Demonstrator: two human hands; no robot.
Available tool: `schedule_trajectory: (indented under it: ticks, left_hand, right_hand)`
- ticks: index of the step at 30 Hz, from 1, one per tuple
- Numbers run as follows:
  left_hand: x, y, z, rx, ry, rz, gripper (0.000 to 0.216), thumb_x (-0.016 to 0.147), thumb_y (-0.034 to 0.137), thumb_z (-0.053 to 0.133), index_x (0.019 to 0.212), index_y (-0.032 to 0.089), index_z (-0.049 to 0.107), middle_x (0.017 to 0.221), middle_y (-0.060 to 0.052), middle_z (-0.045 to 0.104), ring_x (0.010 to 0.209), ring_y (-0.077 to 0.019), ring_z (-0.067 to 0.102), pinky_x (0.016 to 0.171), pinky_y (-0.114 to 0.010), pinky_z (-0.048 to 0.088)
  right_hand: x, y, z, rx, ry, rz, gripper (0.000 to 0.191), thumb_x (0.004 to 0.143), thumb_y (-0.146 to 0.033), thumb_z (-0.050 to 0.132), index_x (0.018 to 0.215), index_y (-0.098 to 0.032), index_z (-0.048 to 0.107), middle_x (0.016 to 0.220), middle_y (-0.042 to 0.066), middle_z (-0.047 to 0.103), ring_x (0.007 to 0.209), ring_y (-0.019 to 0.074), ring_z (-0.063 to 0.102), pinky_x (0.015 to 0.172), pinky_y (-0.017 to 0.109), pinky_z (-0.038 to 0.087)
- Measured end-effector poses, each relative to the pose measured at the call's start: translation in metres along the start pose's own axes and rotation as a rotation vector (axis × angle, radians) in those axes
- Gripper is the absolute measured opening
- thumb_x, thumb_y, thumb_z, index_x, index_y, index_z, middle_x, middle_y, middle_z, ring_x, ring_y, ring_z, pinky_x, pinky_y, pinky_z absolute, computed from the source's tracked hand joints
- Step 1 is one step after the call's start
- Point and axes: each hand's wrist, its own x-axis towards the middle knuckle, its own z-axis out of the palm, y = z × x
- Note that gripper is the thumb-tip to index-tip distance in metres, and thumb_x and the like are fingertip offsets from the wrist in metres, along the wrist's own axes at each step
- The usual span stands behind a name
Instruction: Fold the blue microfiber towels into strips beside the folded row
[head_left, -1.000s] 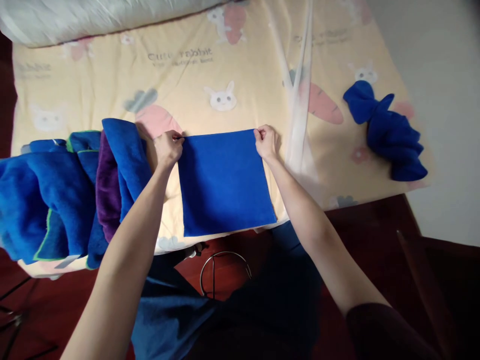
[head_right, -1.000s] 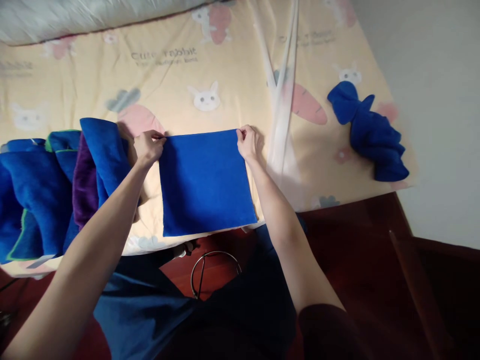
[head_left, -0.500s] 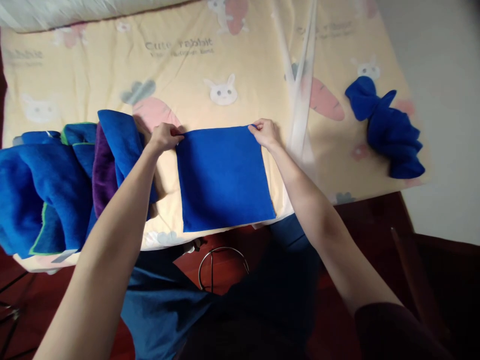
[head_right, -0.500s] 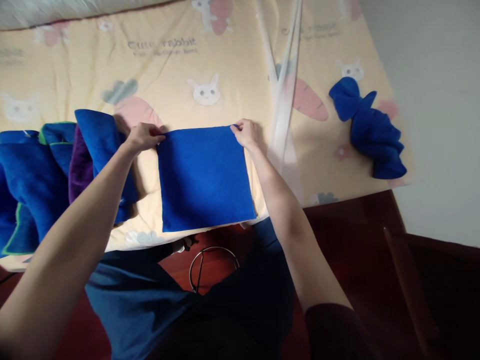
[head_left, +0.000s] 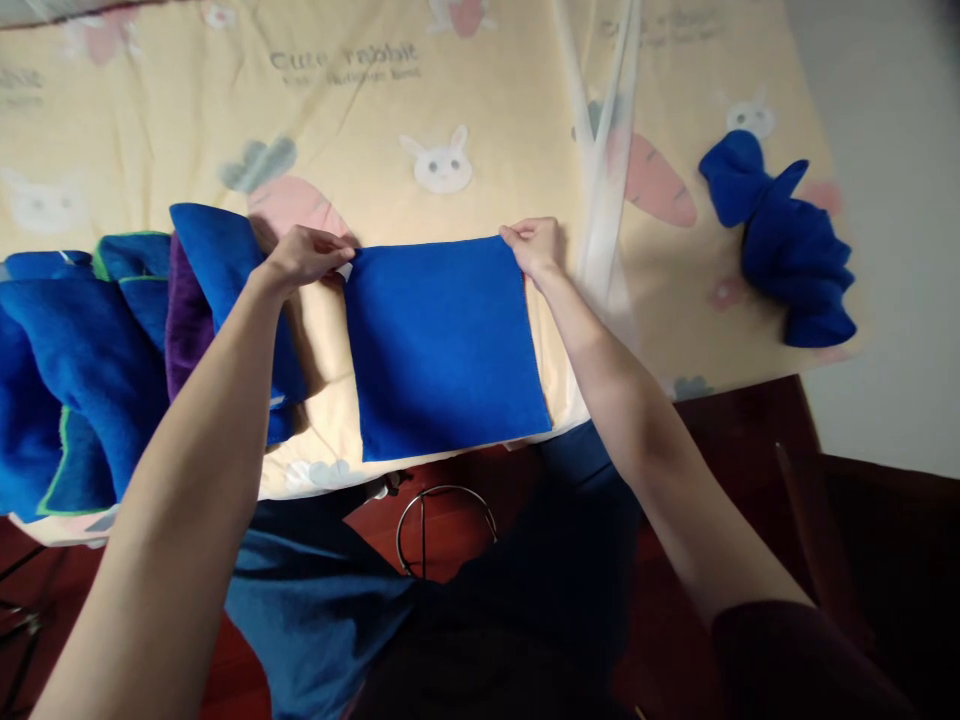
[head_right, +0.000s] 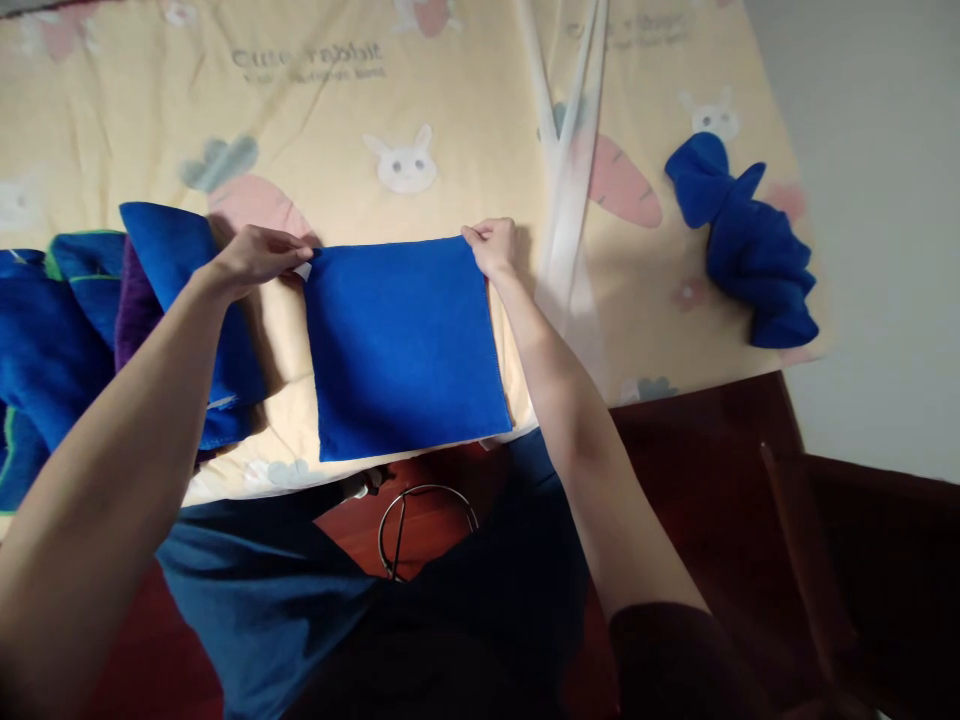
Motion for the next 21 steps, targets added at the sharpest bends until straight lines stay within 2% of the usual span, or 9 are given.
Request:
schedule_trajectory:
  ticks: [3,6,9,13,15,17,19,21]
  left_hand:
    - [-0.002,0.007,-0.004,0.063,-0.049,0.026,0.036,0.089,0.016,0.077,0.117,-0.006,0.072,0.092,-0.012,0.076,0.084,-0.0163,0.065,0.097,-0.048,0.057]
    - [0.000,0.011,0.000,0.162,0.031,0.073,0.034,0.087,0.012,0.078,0.116,-0.006,0.074,0.099,-0.013,0.077,0.090,-0.0179,0.066,0.103,-0.046,0.054]
    - [0.005,0.008,0.011,0.171,0.138,0.107,0.031,0.085,0.008,0.077,0.114,-0.002,0.075,0.106,-0.011,0.078,0.092,-0.0164,0.067,0.102,-0.037,0.054]
    - [0.008,0.003,0.021,0.149,0.176,0.124,0.031,0.087,0.010,0.073,0.116,0.001,0.074,0.109,-0.009,0.078,0.092,-0.0158,0.066,0.098,-0.034,0.055]
    - [0.002,0.009,0.022,0.194,0.161,0.106,0.032,0.089,0.009,0.070,0.119,0.000,0.071,0.114,-0.011,0.077,0.098,-0.0180,0.066,0.101,-0.036,0.054]
    - [-0.011,0.022,0.028,0.305,0.194,0.121,0.035,0.089,0.007,0.067,0.124,0.001,0.068,0.128,-0.015,0.071,0.117,-0.0242,0.063,0.110,-0.042,0.048]
    - [-0.029,0.039,0.045,0.417,0.288,0.210,0.044,0.092,0.006,0.059,0.136,0.003,0.062,0.150,-0.018,0.057,0.142,-0.0323,0.047,0.123,-0.052,0.033]
    - [-0.047,0.051,0.071,0.443,0.339,0.339,0.052,0.098,0.011,0.049,0.151,0.008,0.051,0.165,-0.015,0.041,0.158,-0.0336,0.025,0.130,-0.056,0.016]
  right_hand:
    - [0.004,0.010,0.001,-0.029,0.008,0.019,0.051,0.094,-0.061,0.067,0.103,-0.011,0.075,0.087,0.012,0.074,0.101,0.0291,0.074,0.092,0.043,0.062]
    - [0.008,0.020,0.001,-0.049,0.033,0.019,0.051,0.095,-0.063,0.064,0.099,-0.013,0.075,0.087,0.011,0.073,0.103,0.0292,0.074,0.094,0.043,0.061]
    - [0.010,0.030,0.003,-0.073,0.060,0.051,0.053,0.096,-0.065,0.061,0.094,-0.013,0.074,0.088,0.012,0.073,0.103,0.0313,0.075,0.095,0.047,0.061]
    - [0.012,0.033,0.004,-0.074,0.082,0.006,0.053,0.099,-0.066,0.056,0.098,-0.015,0.073,0.091,0.012,0.072,0.109,0.0337,0.073,0.100,0.052,0.059]
    - [0.010,0.025,0.003,-0.118,0.113,-0.004,0.054,0.101,-0.066,0.052,0.104,-0.016,0.072,0.097,0.013,0.072,0.118,0.0352,0.068,0.105,0.056,0.056]
    - [0.003,0.007,0.008,-0.215,0.162,-0.017,0.054,0.104,-0.063,0.047,0.114,-0.016,0.071,0.112,0.016,0.071,0.133,0.0375,0.059,0.111,0.062,0.049]
    - [-0.011,-0.020,0.021,-0.302,0.150,-0.078,0.054,0.107,-0.058,0.042,0.129,-0.016,0.066,0.135,0.018,0.064,0.147,0.0387,0.045,0.119,0.068,0.038]
    - [-0.032,-0.050,0.044,-0.347,0.022,-0.173,0.055,0.109,-0.052,0.036,0.146,-0.017,0.056,0.155,0.016,0.052,0.157,0.0368,0.032,0.126,0.068,0.026]
